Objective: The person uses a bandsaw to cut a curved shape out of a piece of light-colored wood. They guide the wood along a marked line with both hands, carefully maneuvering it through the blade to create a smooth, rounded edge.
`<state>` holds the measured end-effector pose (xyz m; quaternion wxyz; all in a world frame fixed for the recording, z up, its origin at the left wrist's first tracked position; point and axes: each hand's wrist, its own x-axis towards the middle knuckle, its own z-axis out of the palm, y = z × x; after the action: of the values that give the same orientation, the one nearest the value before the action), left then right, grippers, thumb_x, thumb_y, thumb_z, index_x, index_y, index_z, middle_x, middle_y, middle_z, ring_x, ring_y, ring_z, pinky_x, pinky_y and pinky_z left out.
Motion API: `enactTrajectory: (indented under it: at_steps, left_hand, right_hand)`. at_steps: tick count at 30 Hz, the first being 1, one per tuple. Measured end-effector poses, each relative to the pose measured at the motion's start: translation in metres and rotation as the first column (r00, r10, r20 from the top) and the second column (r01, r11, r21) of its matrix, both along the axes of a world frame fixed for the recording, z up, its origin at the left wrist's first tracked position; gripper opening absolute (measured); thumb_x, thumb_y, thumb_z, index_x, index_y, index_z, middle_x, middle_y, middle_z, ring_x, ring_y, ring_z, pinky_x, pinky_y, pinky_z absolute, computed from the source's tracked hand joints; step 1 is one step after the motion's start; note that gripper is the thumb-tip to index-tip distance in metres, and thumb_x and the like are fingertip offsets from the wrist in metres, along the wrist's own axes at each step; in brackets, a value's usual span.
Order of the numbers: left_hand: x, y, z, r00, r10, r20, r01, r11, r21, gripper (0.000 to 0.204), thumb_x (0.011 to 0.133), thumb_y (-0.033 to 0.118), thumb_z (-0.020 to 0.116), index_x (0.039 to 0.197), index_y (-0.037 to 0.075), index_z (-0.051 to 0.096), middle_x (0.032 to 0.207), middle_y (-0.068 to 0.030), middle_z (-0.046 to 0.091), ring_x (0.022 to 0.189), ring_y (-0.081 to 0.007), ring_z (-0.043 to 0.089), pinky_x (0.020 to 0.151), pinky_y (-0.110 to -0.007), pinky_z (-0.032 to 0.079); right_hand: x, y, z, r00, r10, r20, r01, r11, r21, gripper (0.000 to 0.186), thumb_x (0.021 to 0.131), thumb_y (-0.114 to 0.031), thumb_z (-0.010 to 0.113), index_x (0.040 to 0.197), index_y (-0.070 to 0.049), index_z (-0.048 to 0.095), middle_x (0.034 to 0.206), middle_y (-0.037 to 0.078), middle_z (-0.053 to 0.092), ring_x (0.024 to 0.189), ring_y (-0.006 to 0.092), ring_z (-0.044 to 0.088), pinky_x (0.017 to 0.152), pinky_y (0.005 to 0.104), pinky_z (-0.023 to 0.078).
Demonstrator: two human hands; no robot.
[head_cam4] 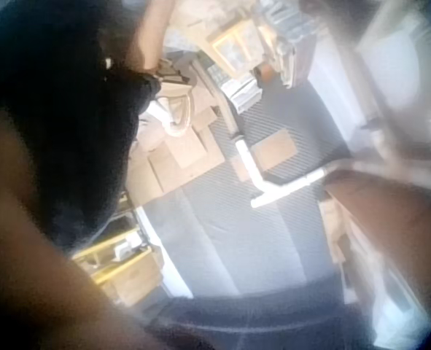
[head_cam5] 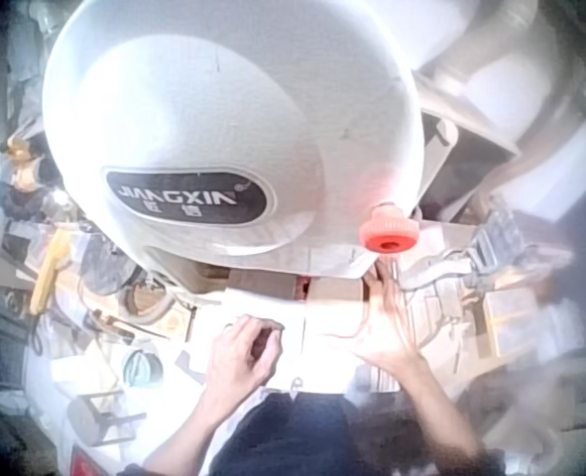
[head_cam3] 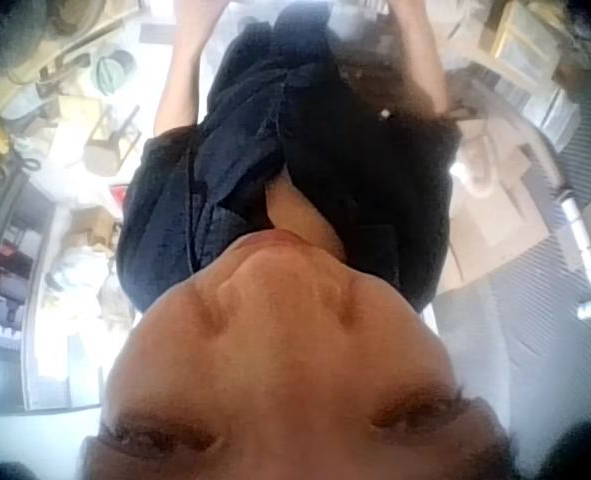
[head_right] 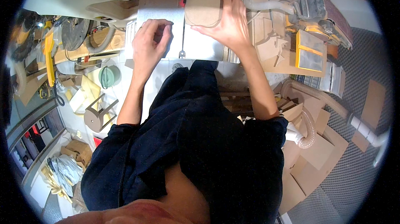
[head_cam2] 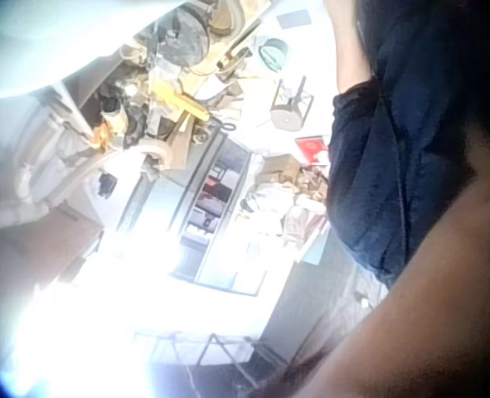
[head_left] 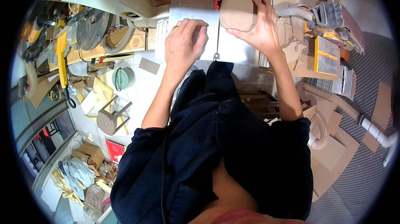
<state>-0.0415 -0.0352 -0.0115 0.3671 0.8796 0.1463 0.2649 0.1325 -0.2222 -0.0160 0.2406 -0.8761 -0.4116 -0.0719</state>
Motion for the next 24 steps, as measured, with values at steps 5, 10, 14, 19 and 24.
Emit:
enactTrajectory:
  at_steps: [5, 10, 14, 19, 24]
  left_hand:
    - [-0.0001, 0.0002, -0.0006, 1.0, 0.0, -0.007, 0.0, 1.0, -0.002, 0.009, 0.091, 0.009, 0.075, 0.1, 0.01, 0.073, 0.085, -0.0041, 0.067, 0.073, -0.0214, 0.066, 0.073, -0.036, 0.052]
    - [0.0, 0.0018, -0.0031, 1.0, -0.012, 0.008, 0.012, 0.999, 0.033, 0.009, 0.091, 0.01, 0.074, 0.1, 0.01, 0.073, 0.086, -0.0043, 0.067, 0.075, -0.0222, 0.066, 0.073, -0.037, 0.052]
    - [-0.0008, 0.0013, -0.0016, 1.0, -0.016, -0.005, 0.016, 1.0, 0.015, 0.009, 0.091, 0.01, 0.074, 0.101, 0.01, 0.072, 0.087, -0.0044, 0.067, 0.076, -0.0225, 0.066, 0.074, -0.037, 0.052]
    - [-0.0008, 0.001, -0.0013, 1.0, -0.013, 0.001, 0.013, 1.0, 0.024, 0.009, 0.092, 0.01, 0.074, 0.101, 0.01, 0.072, 0.087, -0.0042, 0.067, 0.077, -0.0219, 0.067, 0.074, -0.036, 0.052]
    - [-0.0015, 0.0019, 0.0001, 1.0, -0.023, -0.008, 0.023, 0.999, 0.047, 0.009, 0.095, 0.01, 0.073, 0.104, 0.008, 0.074, 0.089, -0.0053, 0.069, 0.074, -0.0181, 0.066, 0.068, -0.032, 0.053]
  right_hand:
    - [0.0001, -0.0007, -0.001, 1.0, 0.014, 0.012, -0.015, 1.0, 0.021, 0.127, 0.063, -0.064, 0.096, 0.16, -0.007, 0.035, 0.161, 0.033, 0.033, 0.149, 0.0527, 0.037, 0.123, 0.062, 0.034]
    - [0.0009, -0.0003, -0.0024, 0.999, 0.011, 0.03, -0.012, 1.0, 0.029, 0.125, 0.064, -0.064, 0.095, 0.158, -0.006, 0.037, 0.16, 0.035, 0.035, 0.148, 0.0532, 0.038, 0.122, 0.0617, 0.034]
    - [0.0024, 0.0002, -0.0035, 0.999, 0.021, 0.05, -0.023, 0.999, 0.042, 0.125, 0.064, -0.065, 0.095, 0.158, -0.005, 0.037, 0.159, 0.035, 0.036, 0.148, 0.0534, 0.039, 0.122, 0.0618, 0.035]
    - [0.004, 0.0004, -0.0033, 0.998, 0.034, 0.051, -0.037, 0.997, 0.062, 0.126, 0.063, -0.065, 0.095, 0.158, -0.004, 0.038, 0.159, 0.035, 0.036, 0.147, 0.0536, 0.04, 0.122, 0.0615, 0.035]
    - [0.0027, -0.0007, -0.0027, 0.998, 0.028, 0.048, -0.03, 0.998, 0.046, 0.125, 0.063, -0.065, 0.095, 0.157, -0.004, 0.039, 0.159, 0.035, 0.036, 0.147, 0.0534, 0.039, 0.122, 0.0614, 0.035]
